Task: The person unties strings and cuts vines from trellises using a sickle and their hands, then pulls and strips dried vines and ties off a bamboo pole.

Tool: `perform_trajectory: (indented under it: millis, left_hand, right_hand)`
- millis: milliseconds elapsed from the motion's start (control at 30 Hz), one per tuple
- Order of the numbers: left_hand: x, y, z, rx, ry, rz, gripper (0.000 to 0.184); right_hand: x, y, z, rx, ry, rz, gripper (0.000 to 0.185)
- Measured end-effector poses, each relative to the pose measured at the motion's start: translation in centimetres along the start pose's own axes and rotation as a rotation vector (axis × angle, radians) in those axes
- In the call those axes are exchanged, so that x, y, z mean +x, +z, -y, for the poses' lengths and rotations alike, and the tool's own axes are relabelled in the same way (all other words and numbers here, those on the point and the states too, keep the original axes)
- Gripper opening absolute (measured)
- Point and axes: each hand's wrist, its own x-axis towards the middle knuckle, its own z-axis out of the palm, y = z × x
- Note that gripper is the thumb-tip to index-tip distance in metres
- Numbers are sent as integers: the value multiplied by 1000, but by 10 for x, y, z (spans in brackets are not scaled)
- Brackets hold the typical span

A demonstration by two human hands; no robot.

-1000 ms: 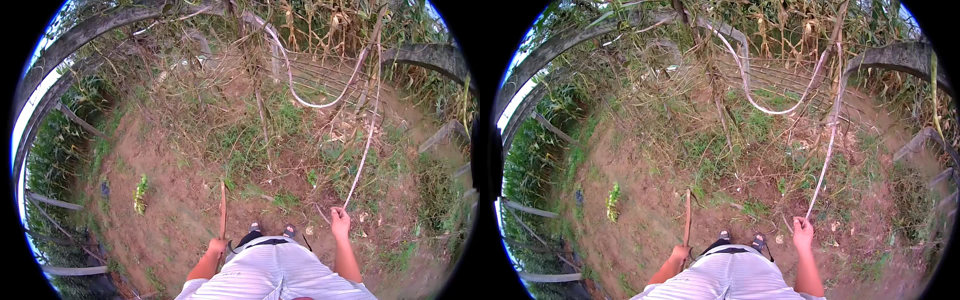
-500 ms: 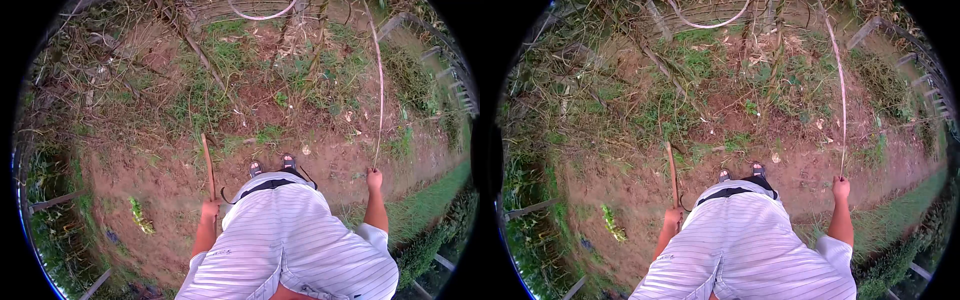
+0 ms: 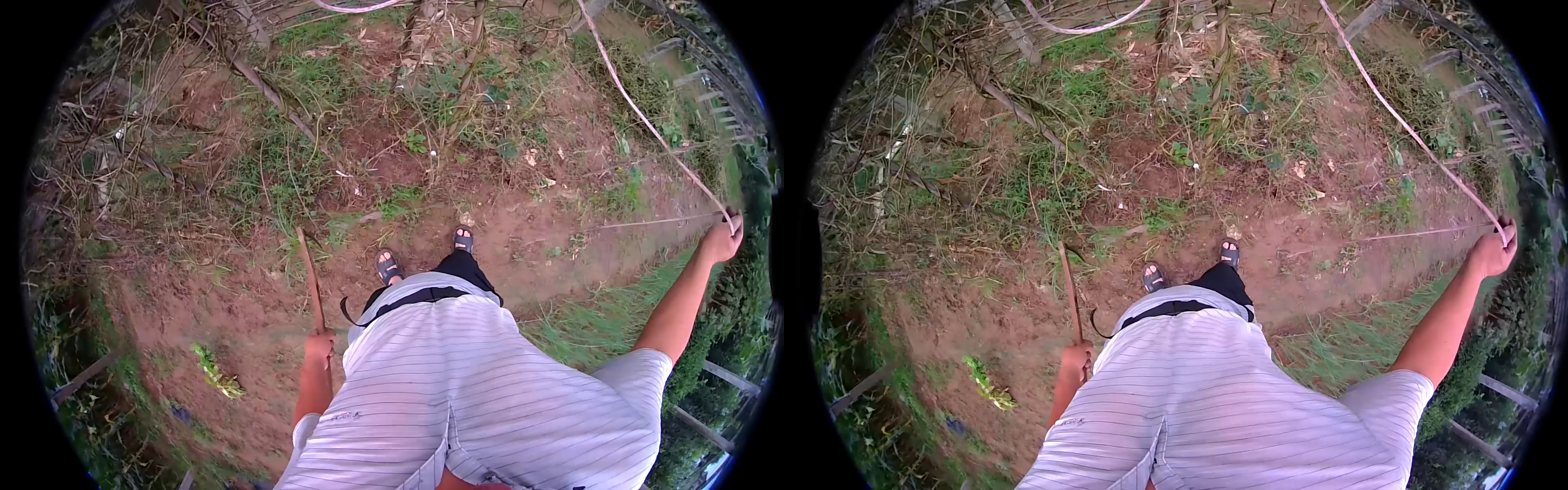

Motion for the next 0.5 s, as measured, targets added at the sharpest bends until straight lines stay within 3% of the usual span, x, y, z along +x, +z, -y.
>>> perform_trajectory:
  millis: [33,100,167,267,400,500]
  left_hand:
    - [4,7,6,-51,21,-12,4]
    - [-13,30,-4,-24,-8,-21,4]
    - [-29,61,-12,-7,-37,-26,4]
    - [-50,116,-8,-79,-100,-76,3]
    - [-82,190,16,-269,-56,-100,4]
    - [-123,228,22,-290,-120,-154,2]
  right_hand:
    - [0,14,37,-46,-75,9,34]
    - [36,40,19,-20,-112,64,33]
    - [37,78,-9,-71,-210,346,32]
    - [-13,142,-83,-422,-146,590,32]
    - [-102,182,-193,-518,26,1058,38]
    - [-147,196,-252,-520,157,1196,34]
